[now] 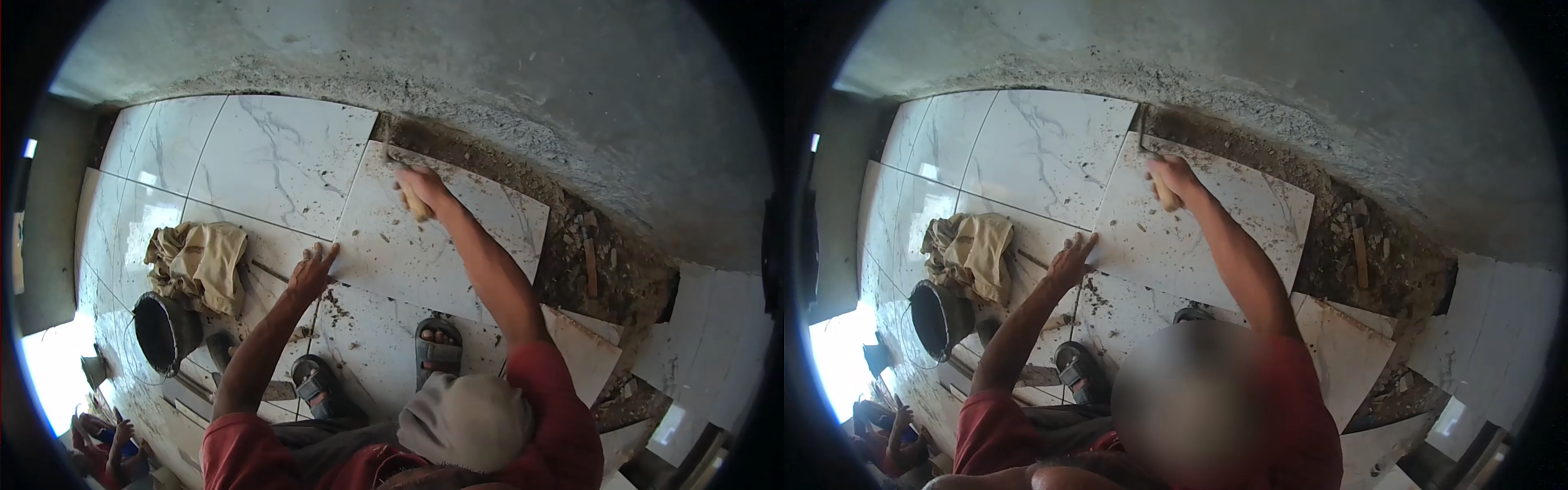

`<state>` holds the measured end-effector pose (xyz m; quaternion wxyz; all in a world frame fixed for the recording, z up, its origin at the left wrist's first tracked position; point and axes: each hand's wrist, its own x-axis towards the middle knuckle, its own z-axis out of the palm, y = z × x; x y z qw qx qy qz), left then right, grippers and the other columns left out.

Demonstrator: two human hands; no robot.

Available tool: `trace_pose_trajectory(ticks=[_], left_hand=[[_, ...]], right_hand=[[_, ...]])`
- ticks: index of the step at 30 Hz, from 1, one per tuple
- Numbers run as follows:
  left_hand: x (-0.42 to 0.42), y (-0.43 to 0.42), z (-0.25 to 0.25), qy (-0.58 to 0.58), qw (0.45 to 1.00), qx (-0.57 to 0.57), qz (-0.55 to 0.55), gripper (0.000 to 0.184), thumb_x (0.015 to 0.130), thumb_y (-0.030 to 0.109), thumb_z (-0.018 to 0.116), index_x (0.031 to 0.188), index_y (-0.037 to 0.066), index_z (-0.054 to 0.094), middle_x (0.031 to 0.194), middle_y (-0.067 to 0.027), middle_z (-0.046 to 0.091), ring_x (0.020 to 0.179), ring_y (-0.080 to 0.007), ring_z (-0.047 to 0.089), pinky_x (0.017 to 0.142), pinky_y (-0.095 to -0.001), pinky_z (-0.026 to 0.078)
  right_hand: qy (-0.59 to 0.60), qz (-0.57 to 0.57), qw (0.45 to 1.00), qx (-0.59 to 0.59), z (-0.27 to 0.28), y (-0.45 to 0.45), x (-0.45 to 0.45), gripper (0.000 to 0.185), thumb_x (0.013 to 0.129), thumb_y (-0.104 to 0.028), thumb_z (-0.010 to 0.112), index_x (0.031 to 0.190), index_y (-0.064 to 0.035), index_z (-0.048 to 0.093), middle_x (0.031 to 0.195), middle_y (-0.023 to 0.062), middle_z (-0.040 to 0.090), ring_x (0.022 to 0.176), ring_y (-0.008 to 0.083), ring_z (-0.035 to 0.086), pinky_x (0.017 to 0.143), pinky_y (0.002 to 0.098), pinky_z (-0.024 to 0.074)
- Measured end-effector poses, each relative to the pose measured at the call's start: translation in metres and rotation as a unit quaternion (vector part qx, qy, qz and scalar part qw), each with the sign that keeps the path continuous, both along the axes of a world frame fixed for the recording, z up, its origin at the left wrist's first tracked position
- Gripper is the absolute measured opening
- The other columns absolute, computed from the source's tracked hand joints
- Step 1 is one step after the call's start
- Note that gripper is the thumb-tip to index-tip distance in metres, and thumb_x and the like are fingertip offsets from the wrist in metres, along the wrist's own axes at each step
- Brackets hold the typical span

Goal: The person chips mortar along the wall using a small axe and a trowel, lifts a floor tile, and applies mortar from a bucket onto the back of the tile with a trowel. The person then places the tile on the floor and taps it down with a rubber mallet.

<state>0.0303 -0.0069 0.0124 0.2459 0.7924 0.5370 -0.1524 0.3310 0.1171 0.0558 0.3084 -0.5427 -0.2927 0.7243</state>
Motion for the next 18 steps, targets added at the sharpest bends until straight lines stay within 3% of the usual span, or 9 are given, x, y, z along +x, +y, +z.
trace_pose_trajectory(ticks=[4,8,10,18], left_hand=[[0.002,0.001,0.003,0.006,1.000,-0.023,0.009,0.084,0.079,0.023,0.072,0.147,0.023,0.024,0.145,-0.0306,0.028,0.127,-0.0523,0.035,0.098,-0.0490,0.043],[0.004,0.002,0.008,0.002,0.999,-0.036,0.020,0.081,0.081,0.025,0.070,0.148,0.024,0.024,0.146,-0.0290,0.028,0.129,-0.0509,0.033,0.099,-0.0500,0.041],[0.004,0.001,0.007,-0.003,0.999,-0.029,0.014,0.082,0.080,0.024,0.071,0.148,0.024,0.024,0.145,-0.0290,0.029,0.128,-0.0511,0.035,0.098,-0.0503,0.042],[0.001,0.001,0.002,-0.011,1.000,-0.009,0.004,0.086,0.078,0.018,0.072,0.148,0.023,0.023,0.143,-0.0312,0.031,0.125,-0.0535,0.038,0.095,-0.0510,0.043]], right_hand=[[0.014,-0.011,1.000,0.017,-0.021,0.016,0.008,0.028,0.087,-0.025,0.060,0.100,-0.0006,0.056,0.079,0.0089,0.061,0.053,0.0157,0.056,0.044,0.0312,0.0454],[-0.091,-0.013,0.995,0.034,-0.027,-0.016,0.076,0.027,0.087,-0.026,0.061,0.098,-0.0017,0.060,0.081,0.0094,0.064,0.054,0.0150,0.057,0.044,0.0303,0.0456],[-0.049,-0.069,0.995,0.051,-0.029,-0.042,0.127,0.027,0.088,-0.026,0.061,0.101,-0.0021,0.061,0.082,0.0084,0.064,0.053,0.0140,0.056,0.042,0.0290,0.0450],[-0.172,-0.179,0.969,-0.006,0.009,-0.163,0.298,0.038,0.090,-0.024,0.059,0.121,-0.0030,0.056,0.080,0.0071,0.061,0.052,0.0131,0.055,0.042,0.0272,0.0449]])
